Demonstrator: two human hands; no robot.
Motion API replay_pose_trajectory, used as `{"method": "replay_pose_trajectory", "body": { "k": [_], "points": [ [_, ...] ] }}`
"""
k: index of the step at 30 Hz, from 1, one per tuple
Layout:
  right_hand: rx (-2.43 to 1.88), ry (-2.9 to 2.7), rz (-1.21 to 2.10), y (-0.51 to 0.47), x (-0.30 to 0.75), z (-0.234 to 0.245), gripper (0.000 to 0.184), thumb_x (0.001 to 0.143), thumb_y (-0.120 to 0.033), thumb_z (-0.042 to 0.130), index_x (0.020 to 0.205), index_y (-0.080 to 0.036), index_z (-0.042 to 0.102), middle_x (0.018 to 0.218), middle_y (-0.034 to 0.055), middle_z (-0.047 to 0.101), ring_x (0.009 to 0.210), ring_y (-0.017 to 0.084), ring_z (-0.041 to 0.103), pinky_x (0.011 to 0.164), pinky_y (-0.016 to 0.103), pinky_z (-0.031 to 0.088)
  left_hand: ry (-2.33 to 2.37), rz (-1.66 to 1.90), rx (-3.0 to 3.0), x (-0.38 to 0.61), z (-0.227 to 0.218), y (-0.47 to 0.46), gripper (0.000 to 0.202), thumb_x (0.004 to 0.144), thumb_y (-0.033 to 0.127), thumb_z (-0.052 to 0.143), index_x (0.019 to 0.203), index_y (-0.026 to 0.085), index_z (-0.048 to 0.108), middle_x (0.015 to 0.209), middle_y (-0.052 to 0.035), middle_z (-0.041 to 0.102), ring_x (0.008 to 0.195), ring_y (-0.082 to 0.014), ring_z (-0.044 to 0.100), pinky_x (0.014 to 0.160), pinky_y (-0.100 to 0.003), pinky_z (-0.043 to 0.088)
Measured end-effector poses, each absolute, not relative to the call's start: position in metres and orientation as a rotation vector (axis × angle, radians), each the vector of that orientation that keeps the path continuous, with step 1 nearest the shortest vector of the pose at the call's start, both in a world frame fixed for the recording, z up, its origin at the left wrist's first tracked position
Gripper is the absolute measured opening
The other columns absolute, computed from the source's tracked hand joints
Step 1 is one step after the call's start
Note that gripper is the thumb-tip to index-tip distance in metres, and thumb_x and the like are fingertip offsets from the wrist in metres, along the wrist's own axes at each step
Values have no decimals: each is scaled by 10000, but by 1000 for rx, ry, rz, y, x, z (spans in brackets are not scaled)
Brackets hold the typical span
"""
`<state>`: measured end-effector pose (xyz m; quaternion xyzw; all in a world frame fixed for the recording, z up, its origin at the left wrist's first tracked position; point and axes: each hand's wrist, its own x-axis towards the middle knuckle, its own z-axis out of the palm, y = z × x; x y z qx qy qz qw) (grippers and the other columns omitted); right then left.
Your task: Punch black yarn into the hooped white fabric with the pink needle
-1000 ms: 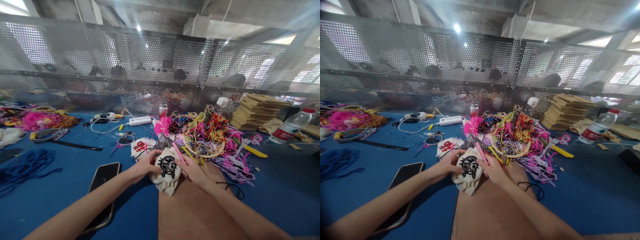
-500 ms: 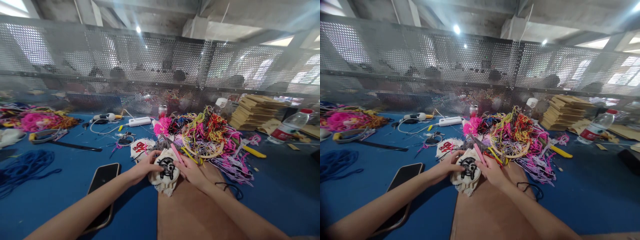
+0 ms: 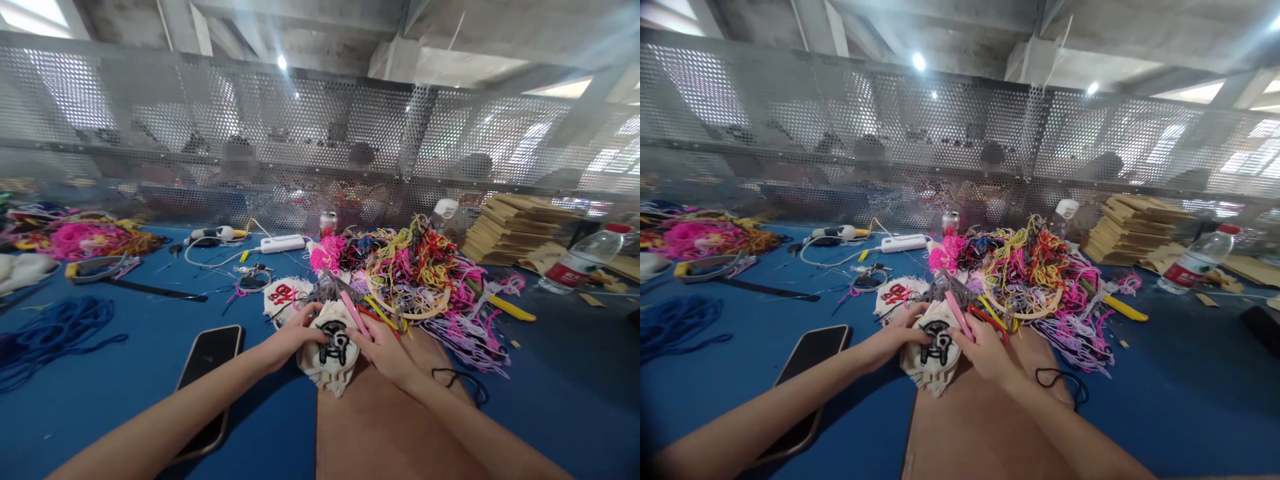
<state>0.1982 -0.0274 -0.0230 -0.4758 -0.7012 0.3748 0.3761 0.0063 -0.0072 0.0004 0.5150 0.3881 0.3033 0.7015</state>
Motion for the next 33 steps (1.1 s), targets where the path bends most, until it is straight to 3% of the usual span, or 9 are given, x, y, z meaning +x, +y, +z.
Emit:
{"method": "replay_pose_trajectory", "body": {
  "k": [10,17,24,33],
  "points": [
    [-1215,-1739,995,-27,199,-23,302,814,-453,452,799,-160,526,540,-49,375,498,83,333,460,200,264,834,632,1175,2,3,-4,595,622,204,676,1129,228,365,912,-26,618,827,-200,600,730,-331,470],
    [-1188,-1673,1122,-28,200,-25,313,813,-472,446,796,-164,502,498,-74,319,430,66,301,424,199,236,796,598,1260,-2,5,-4,735,578,147,699,1197,249,315,939,-27,614,842,-198,592,711,-311,467],
    [-1189,-1658,1151,-27,200,-26,284,825,-448,442,771,-170,468,490,-83,322,406,54,296,408,193,224,818,628,1297,0,4,-2,744,574,150,700,1202,236,312,881,-22,622,770,-196,605,649,-299,477],
    [-1187,-1622,1195,-24,203,-26,283,835,-440,434,782,-165,471,455,-94,306,383,49,263,384,182,207,744,572,1314,-4,2,-1,862,529,84,725,1236,269,268,1045,-48,574,940,-232,574,807,-381,450]
  ]
}}
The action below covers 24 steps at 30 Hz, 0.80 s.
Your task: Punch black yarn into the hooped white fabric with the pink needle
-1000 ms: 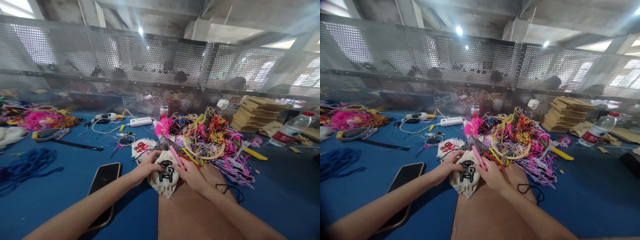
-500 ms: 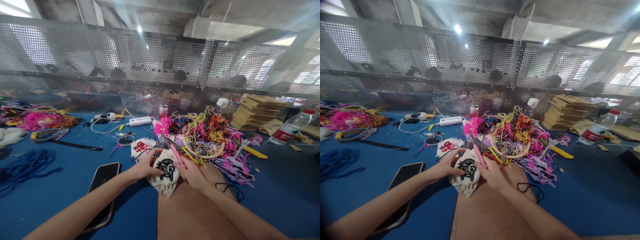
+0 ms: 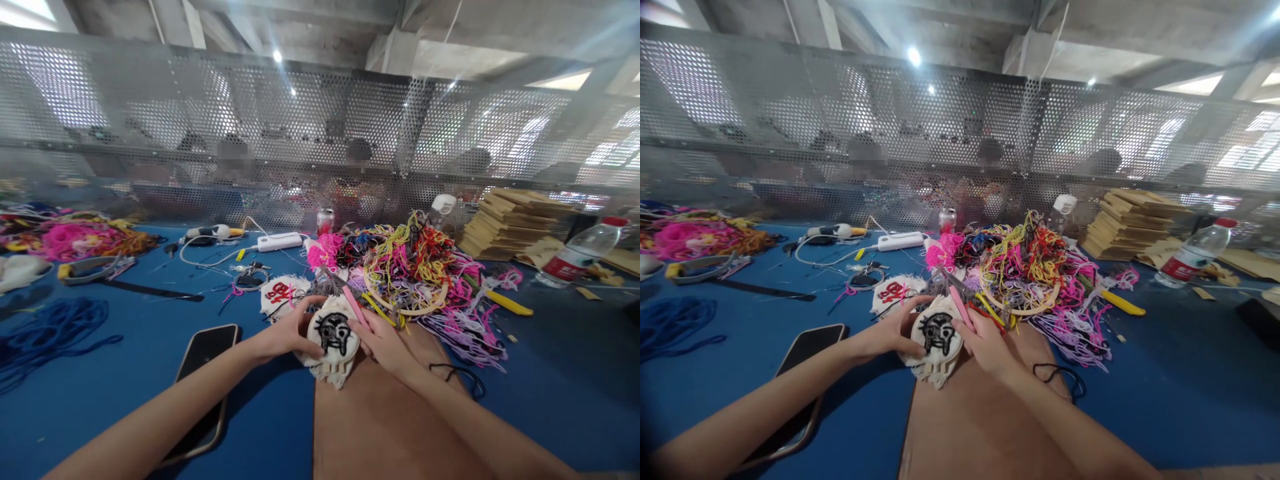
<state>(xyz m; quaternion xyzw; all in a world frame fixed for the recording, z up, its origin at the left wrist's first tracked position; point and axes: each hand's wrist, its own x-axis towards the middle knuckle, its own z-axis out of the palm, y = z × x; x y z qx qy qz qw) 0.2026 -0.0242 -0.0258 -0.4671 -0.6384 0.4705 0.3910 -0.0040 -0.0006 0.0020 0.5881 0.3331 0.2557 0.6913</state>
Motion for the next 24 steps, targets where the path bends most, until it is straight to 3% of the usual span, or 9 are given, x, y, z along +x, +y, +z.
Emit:
{"method": "replay_pose_trajectory", "body": {
  "k": [6,15,24],
  "points": [
    [-1206,-1645,1159,-26,201,-24,286,837,-435,430,817,-157,491,453,-88,326,387,52,277,381,182,207,792,556,1289,-3,3,0,795,594,152,714,1238,262,262,1037,-66,575,949,-238,567,788,-383,457],
    [-1228,-1639,1041,-23,203,-27,274,836,-429,425,829,-167,505,461,-85,312,406,64,294,403,184,238,683,569,1300,-6,-3,2,927,507,72,738,1263,271,240,1142,-60,532,1026,-254,529,867,-424,415],
    [-1169,-1527,1061,-13,212,-28,267,825,-444,439,855,-183,486,435,-92,323,377,63,285,371,176,209,755,687,1361,0,-6,3,877,551,112,718,1272,197,226,1043,-82,574,952,-242,556,827,-385,411]
  ]
}}
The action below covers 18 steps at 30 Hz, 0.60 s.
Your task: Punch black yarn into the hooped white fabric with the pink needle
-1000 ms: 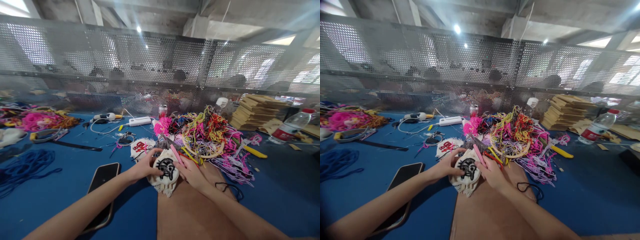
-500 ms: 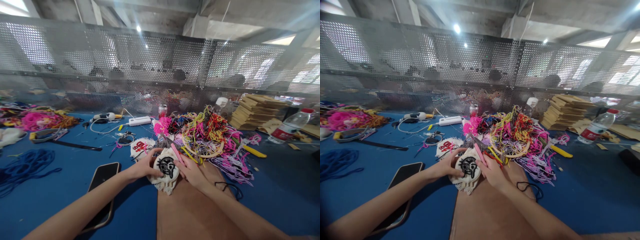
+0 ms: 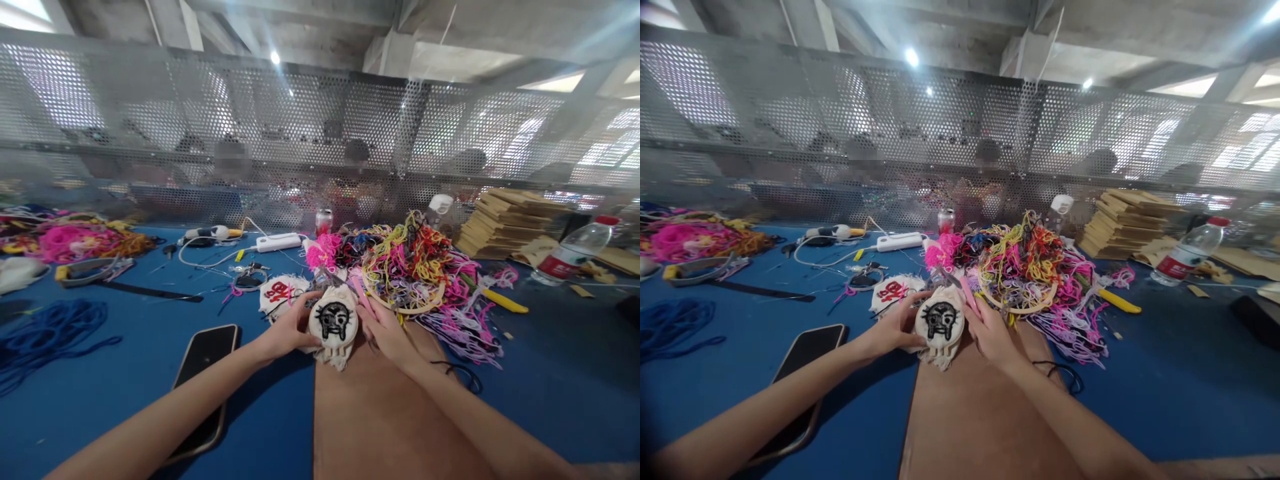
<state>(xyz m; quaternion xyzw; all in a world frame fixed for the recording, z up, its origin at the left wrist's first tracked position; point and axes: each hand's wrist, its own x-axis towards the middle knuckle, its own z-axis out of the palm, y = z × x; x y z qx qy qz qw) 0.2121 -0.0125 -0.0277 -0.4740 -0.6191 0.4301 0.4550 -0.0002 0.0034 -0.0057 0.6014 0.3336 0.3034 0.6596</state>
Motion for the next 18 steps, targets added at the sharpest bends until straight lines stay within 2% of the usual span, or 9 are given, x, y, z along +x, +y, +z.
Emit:
{"method": "replay_pose_trajectory", "body": {
  "k": [4,8,11,14,18],
  "points": [
    [-1118,-1363,1131,-9,215,-24,310,824,-479,418,903,-184,466,402,-101,361,339,56,282,346,158,209,799,739,1403,0,-11,5,827,543,102,718,1241,182,281,1070,-83,560,968,-233,537,825,-355,406],
    [-1110,-1142,1193,-6,221,-19,359,794,-546,400,835,-192,443,391,-81,456,296,54,323,317,144,239,749,780,1419,-1,-20,7,801,543,82,712,1230,190,313,1131,-85,537,1026,-236,507,847,-344,393],
    [-1047,-974,1249,-3,227,-15,377,779,-577,387,804,-203,422,404,-69,502,226,44,277,263,142,175,730,792,1429,-1,-23,9,778,543,71,707,1219,187,338,1159,-83,521,1043,-230,497,862,-338,384],
    [-936,-868,1202,-1,233,-11,365,769,-570,419,794,-206,421,521,-49,574,211,26,269,247,146,139,717,795,1455,-2,-23,9,748,545,68,703,1203,180,364,1162,-79,519,1057,-226,488,878,-338,377],
    [-900,-839,1070,2,236,-10,337,778,-529,452,746,-193,454,614,-33,588,310,41,412,293,155,261,723,787,1498,-2,-23,9,730,556,63,695,1201,183,374,1155,-72,524,1065,-225,484,887,-342,376]
  ]
}}
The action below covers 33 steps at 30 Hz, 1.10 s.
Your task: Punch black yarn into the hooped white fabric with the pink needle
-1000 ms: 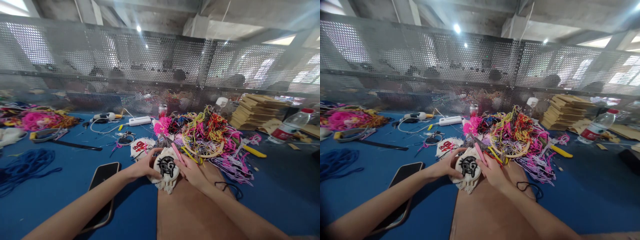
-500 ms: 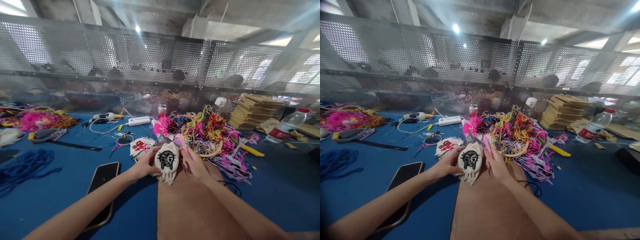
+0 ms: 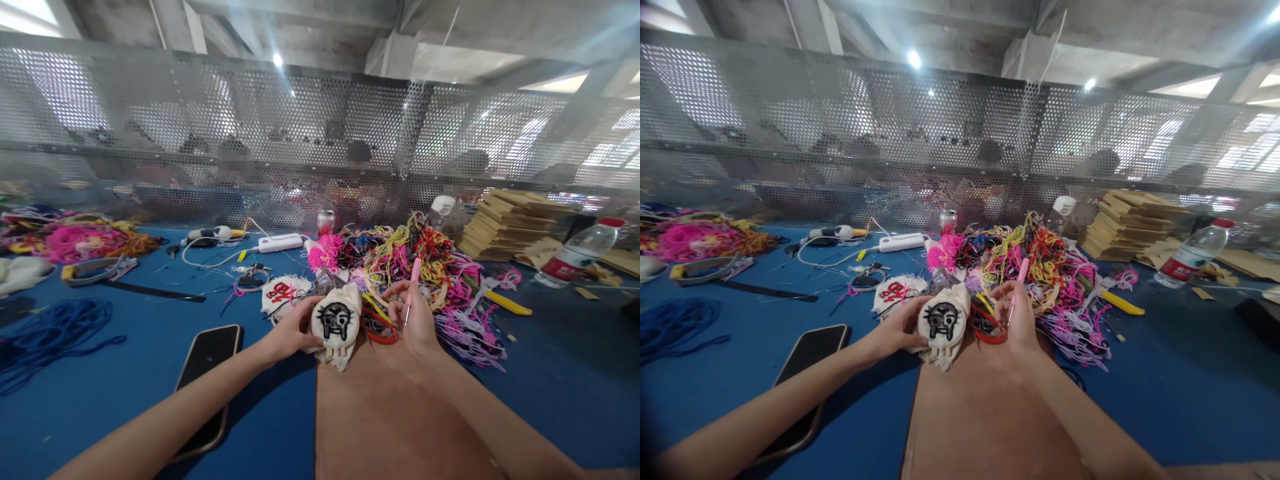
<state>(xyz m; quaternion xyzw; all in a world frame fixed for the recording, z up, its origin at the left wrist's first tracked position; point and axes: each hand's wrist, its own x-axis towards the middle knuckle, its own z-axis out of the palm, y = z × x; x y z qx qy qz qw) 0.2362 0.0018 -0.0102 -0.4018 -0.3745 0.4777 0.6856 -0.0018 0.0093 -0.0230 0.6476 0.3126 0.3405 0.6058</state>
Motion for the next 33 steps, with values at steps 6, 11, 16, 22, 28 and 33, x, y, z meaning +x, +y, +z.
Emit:
{"method": "replay_pose_trajectory", "body": {
  "k": [6,11,16,22,28,33],
  "points": [
    [-840,-845,1138,3,234,-16,367,814,-524,401,667,-190,441,363,-98,311,295,40,273,317,146,250,715,787,1499,-1,-22,9,732,559,53,690,1205,189,373,1174,-67,514,1070,-220,482,893,-336,376],
    [-902,-997,1029,-5,229,-15,314,819,-490,440,705,-199,467,399,-102,301,313,38,256,316,141,221,729,784,1494,-1,-22,10,743,548,60,699,1206,181,375,1174,-78,523,1074,-232,486,900,-351,378],
    [-1004,-1476,768,-20,226,-11,206,817,-352,508,966,-235,590,841,23,641,769,150,600,669,270,479,737,796,1490,-1,-23,10,732,543,72,704,1194,176,386,1161,-83,532,1068,-233,496,905,-364,385],
    [-991,-2081,414,-26,212,-21,170,807,-275,531,955,-217,588,866,58,629,824,197,569,764,347,440,729,762,1515,-1,-22,9,731,561,70,683,1208,185,364,1172,-84,529,1052,-228,510,887,-376,402],
    [-1048,-2077,362,-26,201,-26,208,790,-151,521,990,-208,528,936,59,605,866,185,550,774,323,436,716,753,1623,0,-15,4,730,589,64,650,1241,192,348,1245,-84,477,1123,-224,461,961,-390,344],
    [-1048,-2083,343,-25,204,-26,219,771,-82,490,953,-202,518,886,47,604,819,175,556,751,303,433,724,746,1661,2,-9,1,725,601,68,634,1251,205,343,1265,-78,463,1141,-225,446,978,-394,325]
  ]
}}
